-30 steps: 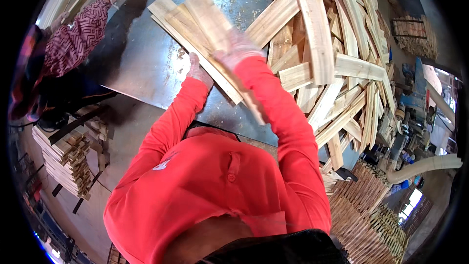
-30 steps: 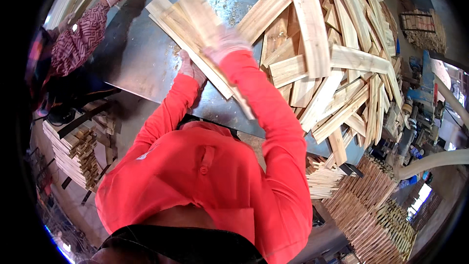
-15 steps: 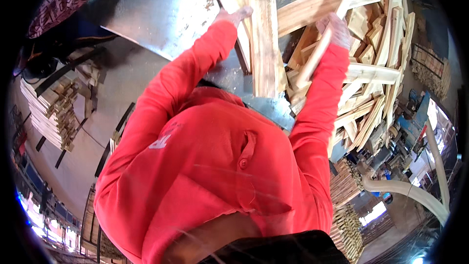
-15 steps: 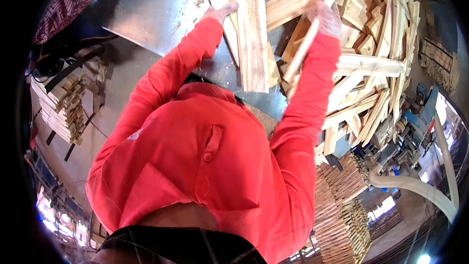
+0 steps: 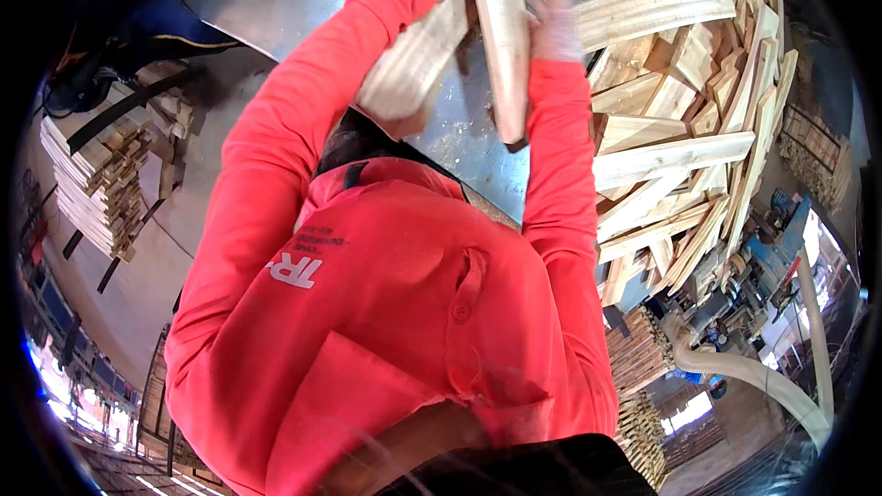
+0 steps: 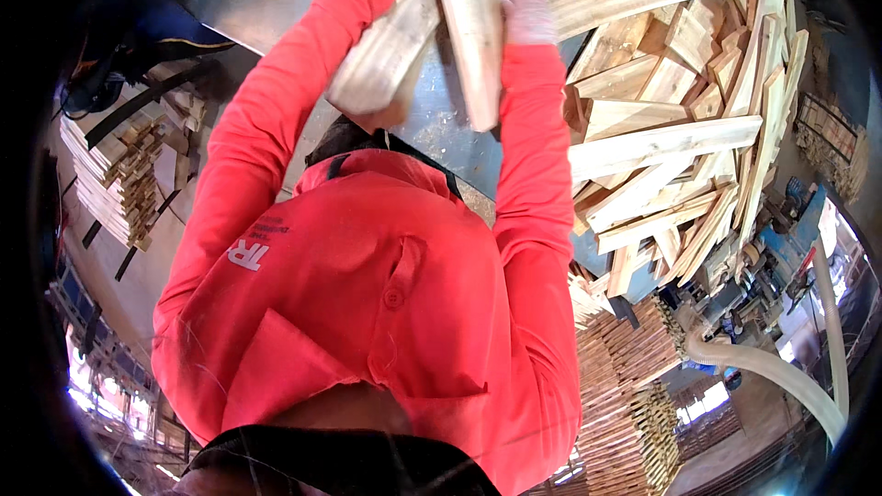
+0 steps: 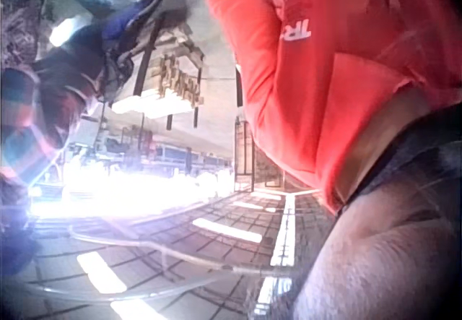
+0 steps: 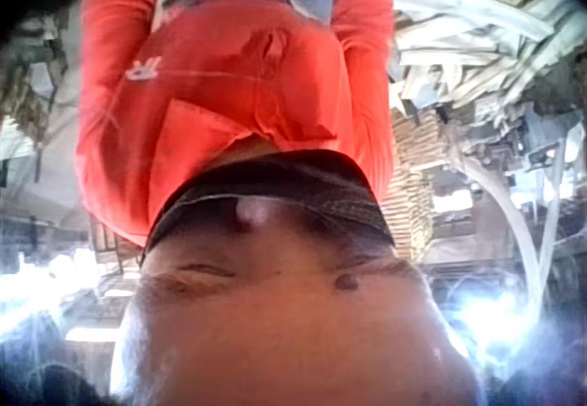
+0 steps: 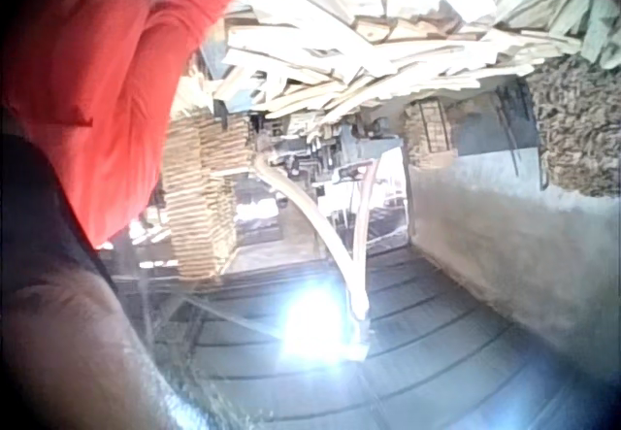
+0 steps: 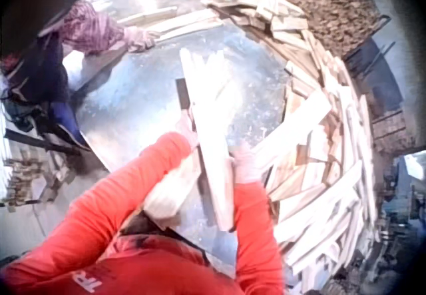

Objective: The person sorts and stacks light-colored wooden planks on a metal table. They pick up individual planks from a pile, inspect them, and place them into a neat stack, occasionally adjusting the alignment of the stack.

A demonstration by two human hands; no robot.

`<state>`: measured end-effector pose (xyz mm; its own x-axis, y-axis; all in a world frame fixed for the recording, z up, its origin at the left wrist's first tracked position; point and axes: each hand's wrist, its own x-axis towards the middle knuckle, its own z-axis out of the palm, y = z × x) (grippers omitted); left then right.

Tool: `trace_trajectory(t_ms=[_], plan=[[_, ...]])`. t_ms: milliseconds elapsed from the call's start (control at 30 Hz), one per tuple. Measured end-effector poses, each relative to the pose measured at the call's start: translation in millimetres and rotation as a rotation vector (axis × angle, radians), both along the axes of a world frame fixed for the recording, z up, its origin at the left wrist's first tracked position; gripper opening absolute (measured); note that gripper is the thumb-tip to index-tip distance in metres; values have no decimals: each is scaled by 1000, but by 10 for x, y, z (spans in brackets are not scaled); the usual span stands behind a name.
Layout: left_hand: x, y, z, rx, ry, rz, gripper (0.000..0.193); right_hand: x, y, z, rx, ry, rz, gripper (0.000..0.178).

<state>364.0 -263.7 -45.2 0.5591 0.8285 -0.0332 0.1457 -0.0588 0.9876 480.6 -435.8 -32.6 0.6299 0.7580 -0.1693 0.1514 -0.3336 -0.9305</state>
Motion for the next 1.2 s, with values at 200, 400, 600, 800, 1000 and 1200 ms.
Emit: trace_trajectory(t_ms=[200,400,600,800,1000,1200], plan=[[-502,376,872,-10,539,-294,80,-699,460,167,351,864,27,48],[-745,389,591,196,809,-58,106,-761,193,-119,749,1592,-68,43],[-753,-137,903,172,797,-373,119,-900,317,-1,-560,-4,120,60],[-791,-389,851,300,1111,-407,117,-459,75,327,-480,-1024,-590,64],[-915,-228,631,352,934,-319,111,-180,-39,286,-320,10,-703,62],[-1180,-82,811,296,926,-400,116,-1202,337,178,-660,-39,-125,63]])
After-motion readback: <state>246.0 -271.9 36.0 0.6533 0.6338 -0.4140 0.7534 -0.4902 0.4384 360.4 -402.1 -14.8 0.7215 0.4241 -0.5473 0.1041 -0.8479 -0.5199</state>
